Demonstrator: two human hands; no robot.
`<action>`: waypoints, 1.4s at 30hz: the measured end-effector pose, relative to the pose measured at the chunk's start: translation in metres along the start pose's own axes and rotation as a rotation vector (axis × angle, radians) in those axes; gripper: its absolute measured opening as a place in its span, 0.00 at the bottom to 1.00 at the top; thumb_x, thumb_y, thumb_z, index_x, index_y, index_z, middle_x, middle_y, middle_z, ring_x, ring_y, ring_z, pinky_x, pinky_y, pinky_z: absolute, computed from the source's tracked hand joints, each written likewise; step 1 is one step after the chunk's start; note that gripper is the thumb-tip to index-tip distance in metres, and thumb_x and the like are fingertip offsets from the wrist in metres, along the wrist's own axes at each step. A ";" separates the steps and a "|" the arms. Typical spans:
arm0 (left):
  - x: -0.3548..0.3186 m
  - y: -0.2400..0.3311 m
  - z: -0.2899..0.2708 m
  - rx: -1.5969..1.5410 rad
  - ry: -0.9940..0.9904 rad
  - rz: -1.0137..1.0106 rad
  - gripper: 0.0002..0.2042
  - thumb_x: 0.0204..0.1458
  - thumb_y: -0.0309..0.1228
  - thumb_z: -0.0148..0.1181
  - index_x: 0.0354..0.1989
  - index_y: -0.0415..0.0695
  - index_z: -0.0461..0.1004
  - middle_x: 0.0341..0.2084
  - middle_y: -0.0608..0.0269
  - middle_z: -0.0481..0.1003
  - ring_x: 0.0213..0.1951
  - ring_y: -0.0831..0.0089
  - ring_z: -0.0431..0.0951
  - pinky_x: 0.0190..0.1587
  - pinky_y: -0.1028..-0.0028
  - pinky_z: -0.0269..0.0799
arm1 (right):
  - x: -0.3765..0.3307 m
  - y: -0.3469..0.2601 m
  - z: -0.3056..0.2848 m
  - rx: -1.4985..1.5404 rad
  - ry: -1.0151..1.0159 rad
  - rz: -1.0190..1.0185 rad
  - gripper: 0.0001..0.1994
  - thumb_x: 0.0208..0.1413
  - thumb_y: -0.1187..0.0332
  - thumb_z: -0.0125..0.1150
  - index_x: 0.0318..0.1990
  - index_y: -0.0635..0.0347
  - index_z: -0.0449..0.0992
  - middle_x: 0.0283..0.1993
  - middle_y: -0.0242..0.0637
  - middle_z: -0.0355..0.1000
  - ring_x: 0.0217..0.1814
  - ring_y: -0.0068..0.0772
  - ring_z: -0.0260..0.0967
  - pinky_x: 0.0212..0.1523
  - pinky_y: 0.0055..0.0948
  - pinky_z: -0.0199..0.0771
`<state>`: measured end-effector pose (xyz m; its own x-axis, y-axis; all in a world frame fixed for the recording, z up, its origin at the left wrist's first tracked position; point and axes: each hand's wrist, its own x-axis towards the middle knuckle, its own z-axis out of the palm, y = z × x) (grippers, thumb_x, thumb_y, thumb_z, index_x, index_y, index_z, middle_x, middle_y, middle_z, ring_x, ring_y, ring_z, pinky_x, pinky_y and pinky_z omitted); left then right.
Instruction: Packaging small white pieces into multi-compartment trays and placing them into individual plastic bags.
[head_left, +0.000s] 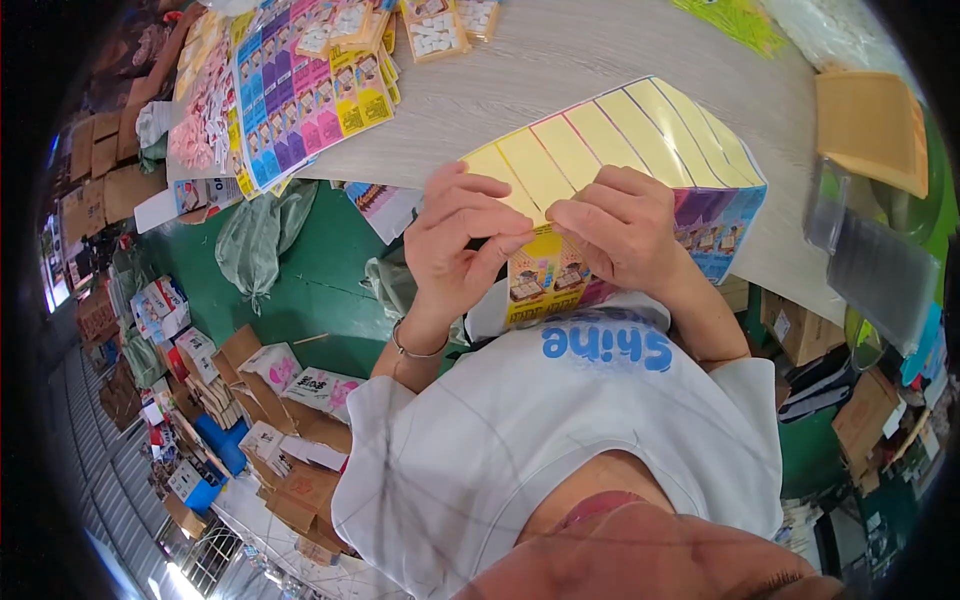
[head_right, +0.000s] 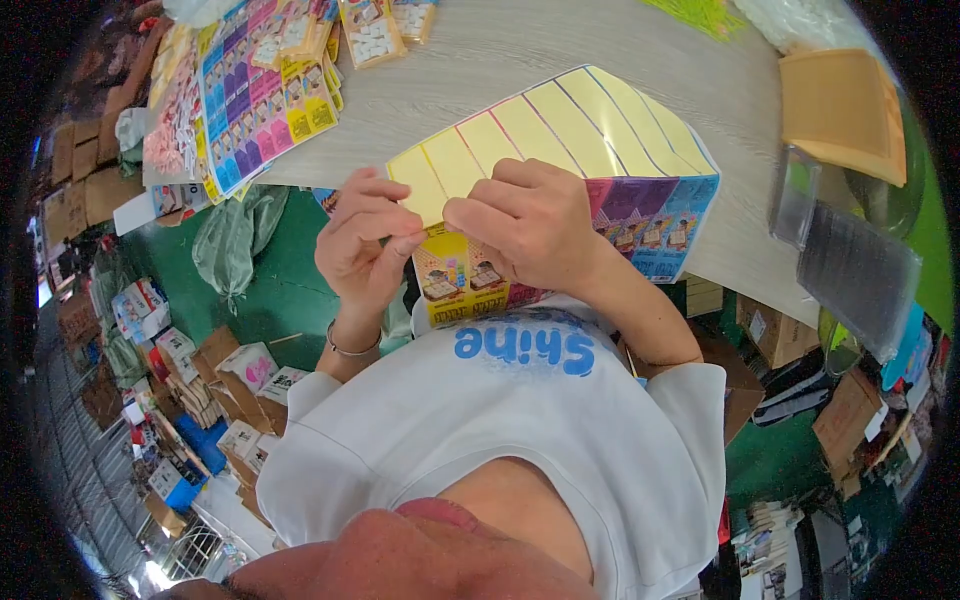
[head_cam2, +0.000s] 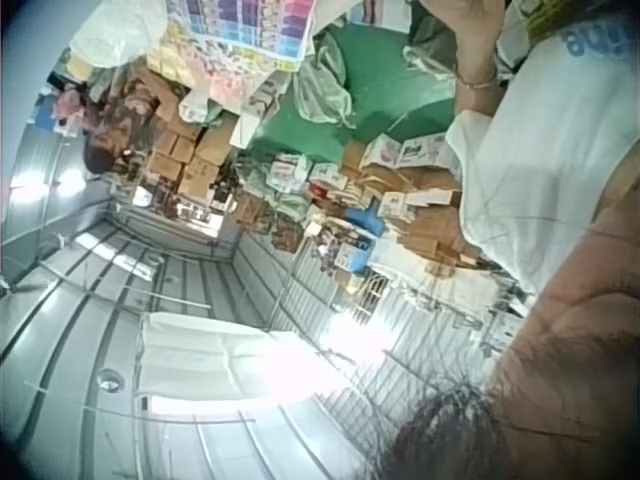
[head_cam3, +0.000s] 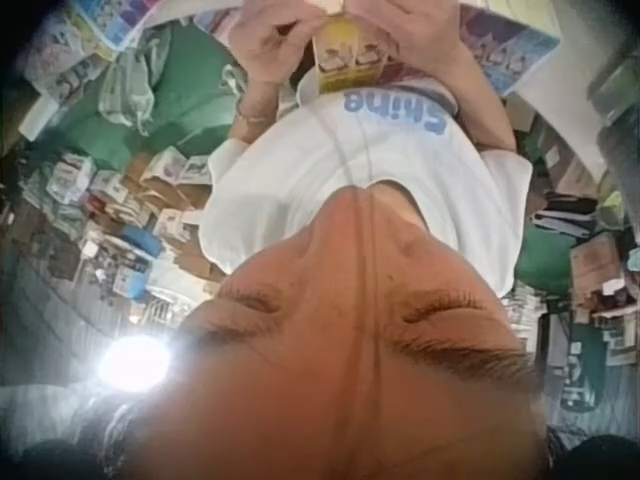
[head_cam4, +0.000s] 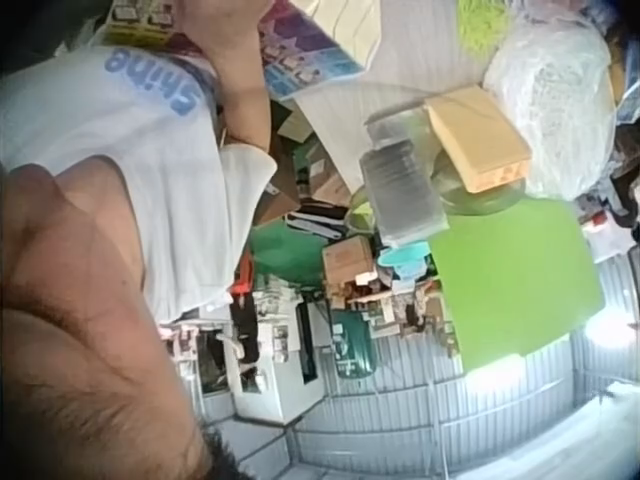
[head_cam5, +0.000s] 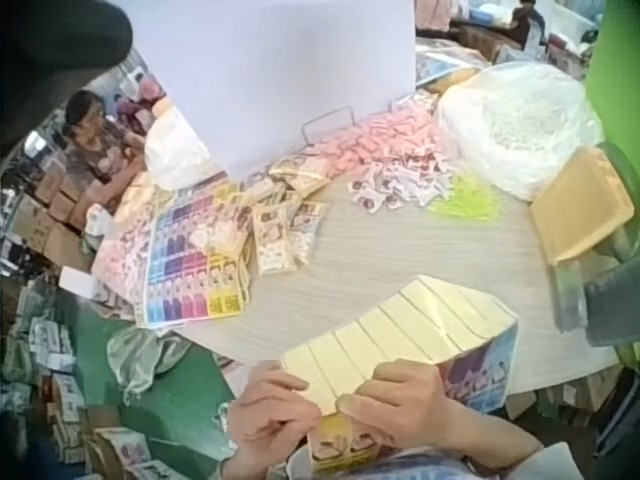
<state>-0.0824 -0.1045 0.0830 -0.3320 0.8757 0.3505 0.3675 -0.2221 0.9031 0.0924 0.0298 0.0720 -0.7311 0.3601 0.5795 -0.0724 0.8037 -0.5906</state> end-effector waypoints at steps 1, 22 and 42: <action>-0.001 0.001 -0.003 0.181 -0.014 0.148 0.08 0.44 0.28 0.75 0.32 0.53 0.83 0.33 0.74 0.80 0.44 0.70 0.79 0.60 0.58 0.64 | -0.001 0.000 -0.004 -0.044 0.019 -0.072 0.11 0.45 0.68 0.70 0.38 0.55 0.82 0.27 0.29 0.75 0.23 0.29 0.66 0.22 0.27 0.65; -0.011 0.013 -0.013 0.509 -0.133 0.480 0.09 0.44 0.32 0.74 0.34 0.56 0.81 0.34 0.74 0.80 0.37 0.74 0.80 0.57 0.59 0.63 | -0.068 0.043 -0.084 -0.399 0.016 -0.188 0.19 0.43 0.55 0.78 0.38 0.57 0.80 0.26 0.29 0.73 0.23 0.29 0.67 0.23 0.26 0.65; 0.025 -0.013 -0.042 0.276 0.011 -0.179 0.03 0.58 0.22 0.59 0.38 0.39 0.76 0.31 0.58 0.79 0.32 0.73 0.77 0.40 0.70 0.73 | -0.085 0.035 -0.165 -0.265 -0.068 0.133 0.05 0.55 0.72 0.64 0.33 0.59 0.74 0.26 0.37 0.68 0.31 0.43 0.66 0.31 0.37 0.67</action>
<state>-0.1316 -0.0973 0.0909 -0.4215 0.8852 0.1968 0.5236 0.0604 0.8498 0.2644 0.1058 0.0947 -0.7669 0.4449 0.4625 0.1998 0.8504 -0.4867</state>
